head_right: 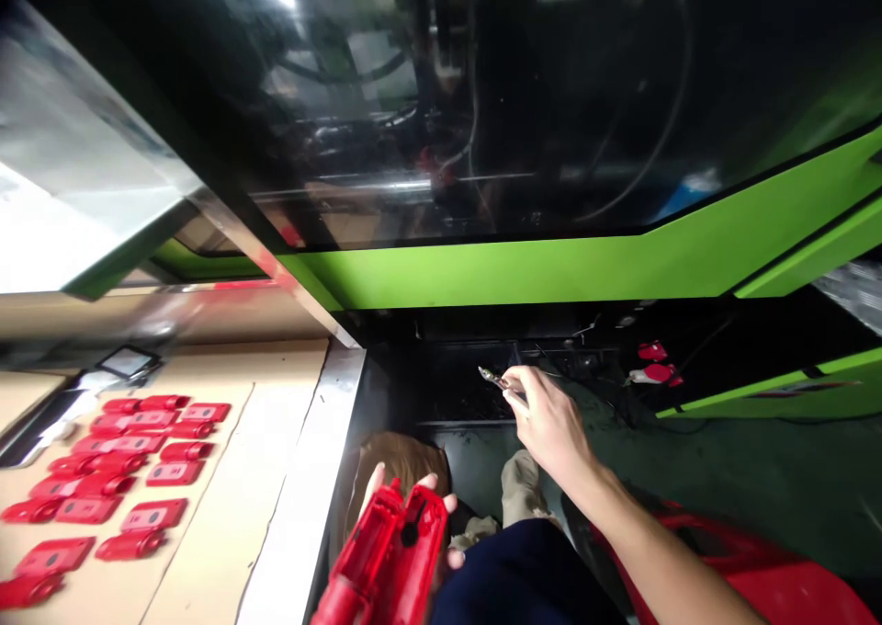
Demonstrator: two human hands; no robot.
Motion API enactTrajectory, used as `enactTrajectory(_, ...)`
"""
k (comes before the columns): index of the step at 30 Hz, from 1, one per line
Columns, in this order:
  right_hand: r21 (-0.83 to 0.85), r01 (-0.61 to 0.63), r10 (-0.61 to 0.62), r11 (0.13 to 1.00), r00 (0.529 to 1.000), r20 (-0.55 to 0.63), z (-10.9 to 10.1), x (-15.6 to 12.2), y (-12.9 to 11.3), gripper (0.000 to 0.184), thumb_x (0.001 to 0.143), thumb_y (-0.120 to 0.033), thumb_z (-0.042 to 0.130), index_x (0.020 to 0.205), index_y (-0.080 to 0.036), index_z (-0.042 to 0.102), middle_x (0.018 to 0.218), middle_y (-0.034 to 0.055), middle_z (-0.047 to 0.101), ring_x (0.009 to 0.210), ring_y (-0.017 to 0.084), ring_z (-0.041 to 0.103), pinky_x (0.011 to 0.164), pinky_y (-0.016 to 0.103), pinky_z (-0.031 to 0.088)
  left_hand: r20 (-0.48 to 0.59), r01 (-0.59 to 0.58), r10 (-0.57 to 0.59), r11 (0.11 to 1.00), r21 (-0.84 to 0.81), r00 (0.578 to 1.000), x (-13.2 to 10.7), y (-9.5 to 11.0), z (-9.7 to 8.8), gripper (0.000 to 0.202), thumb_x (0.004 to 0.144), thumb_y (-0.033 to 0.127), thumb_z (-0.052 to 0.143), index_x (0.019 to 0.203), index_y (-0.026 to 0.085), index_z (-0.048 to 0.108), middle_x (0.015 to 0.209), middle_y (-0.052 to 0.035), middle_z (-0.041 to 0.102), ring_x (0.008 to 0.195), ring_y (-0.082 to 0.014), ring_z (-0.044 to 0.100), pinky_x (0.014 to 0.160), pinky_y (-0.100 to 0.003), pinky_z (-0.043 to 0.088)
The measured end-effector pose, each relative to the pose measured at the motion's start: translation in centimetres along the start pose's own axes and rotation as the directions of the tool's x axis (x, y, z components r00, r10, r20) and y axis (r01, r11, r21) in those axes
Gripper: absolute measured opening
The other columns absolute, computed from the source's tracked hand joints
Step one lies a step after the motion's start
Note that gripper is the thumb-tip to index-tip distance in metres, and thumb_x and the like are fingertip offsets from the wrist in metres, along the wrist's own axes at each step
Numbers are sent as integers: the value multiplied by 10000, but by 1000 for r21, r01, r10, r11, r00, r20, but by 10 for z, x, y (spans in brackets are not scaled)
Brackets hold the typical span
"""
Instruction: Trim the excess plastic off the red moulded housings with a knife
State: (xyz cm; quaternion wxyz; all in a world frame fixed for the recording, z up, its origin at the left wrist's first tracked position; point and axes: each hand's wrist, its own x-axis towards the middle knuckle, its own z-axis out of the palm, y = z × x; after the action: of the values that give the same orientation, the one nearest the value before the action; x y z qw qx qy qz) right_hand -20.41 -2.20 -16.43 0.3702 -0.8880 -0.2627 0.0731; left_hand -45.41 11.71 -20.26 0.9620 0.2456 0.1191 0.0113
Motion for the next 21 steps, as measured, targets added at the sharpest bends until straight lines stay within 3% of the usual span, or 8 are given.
enactTrajectory(2, 9, 28, -29, 1000, 997, 74, -4, -1, -6, 122, 926, -309, 504, 963, -241, 598, 949, 50, 712, 892, 230, 700, 784, 354, 527, -5, -135, 134, 990, -47, 991, -1, 6, 2, 457, 900, 499, 640, 1343, 402, 593, 1359, -100, 627, 1320, -401, 511, 1011, -577, 516)
enactTrajectory(4, 28, 64, -68, 998, 982, 179, -12, -11, -18, 88, 909, -347, 590, 912, -262, 610, 856, -14, 709, 794, 184, 693, 711, 298, 515, -19, -285, 286, 946, -157, 958, -2, 10, 14, 428, 962, 519, 519, 1349, 354, 600, 1441, -104, 557, 1437, -377, 362, 1166, -617, 322)
enactTrajectory(7, 112, 116, -146, 987, 937, 318, -25, -26, -42, 258, 854, -464, 699, 976, -262, 597, 888, -30, 687, 795, 159, 667, 710, 267, 515, 56, -269, 306, 899, -346, 950, 2, 13, 37, 705, 904, 749, 389, 1369, 261, 594, 1490, -148, 494, 1477, -385, 277, 1215, -618, 193)
enactTrajectory(10, 238, 275, -347, 931, 869, 354, -36, -35, -67, 298, 943, -452, 564, 1129, -220, 542, 1036, 31, 636, 937, 185, 623, 813, 319, 512, 103, -243, 318, 864, -442, 943, 9, 17, 52, 729, 876, 755, 431, 1349, 231, 616, 1473, -156, 512, 1472, -390, 293, 1220, -615, 174)
enactTrajectory(12, 256, 482, -545, 838, 772, 328, -42, -37, -84, 270, 981, -354, 483, 1183, -182, 532, 1098, 66, 614, 996, 208, 579, 864, 369, 486, 107, -245, 338, 834, -494, 935, 13, 18, 57, 754, 889, 758, 396, 1336, 196, 628, 1423, -173, 557, 1427, -385, 383, 1215, -605, 208)
enactTrajectory(15, 170, 754, -759, 634, 566, 320, -46, -37, -109, 293, 976, -319, 534, 1197, -129, 571, 1110, 84, 636, 1006, 240, 551, 915, 429, 441, 84, -276, 369, 810, -517, 925, 14, 18, 64, 816, 919, 765, 276, 1326, 155, 633, 1376, -192, 593, 1343, -339, 505, 1210, -544, 271)
enactTrajectory(18, 47, 896, -854, 441, 403, 329, -42, -37, -127, 308, 971, -337, 577, 1149, -91, 629, 1053, 85, 674, 977, 260, 564, 922, 454, 425, 46, -304, 369, 824, -478, 928, 11, 19, 72, 807, 936, 747, 257, 1288, 143, 661, 1361, -170, 611, 1351, -294, 504, 1194, -426, 332)
enactTrajectory(21, -17, 950, -888, 311, 297, 351, -36, -39, -139, 260, 970, -317, 578, 1063, -93, 673, 983, 70, 681, 926, 252, 570, 891, 438, 433, 88, -286, 375, 821, -494, 923, 8, 22, 80, 751, 966, 681, 329, 1325, 87, 617, 1340, -173, 626, 1319, -236, 534, 1136, -301, 384)
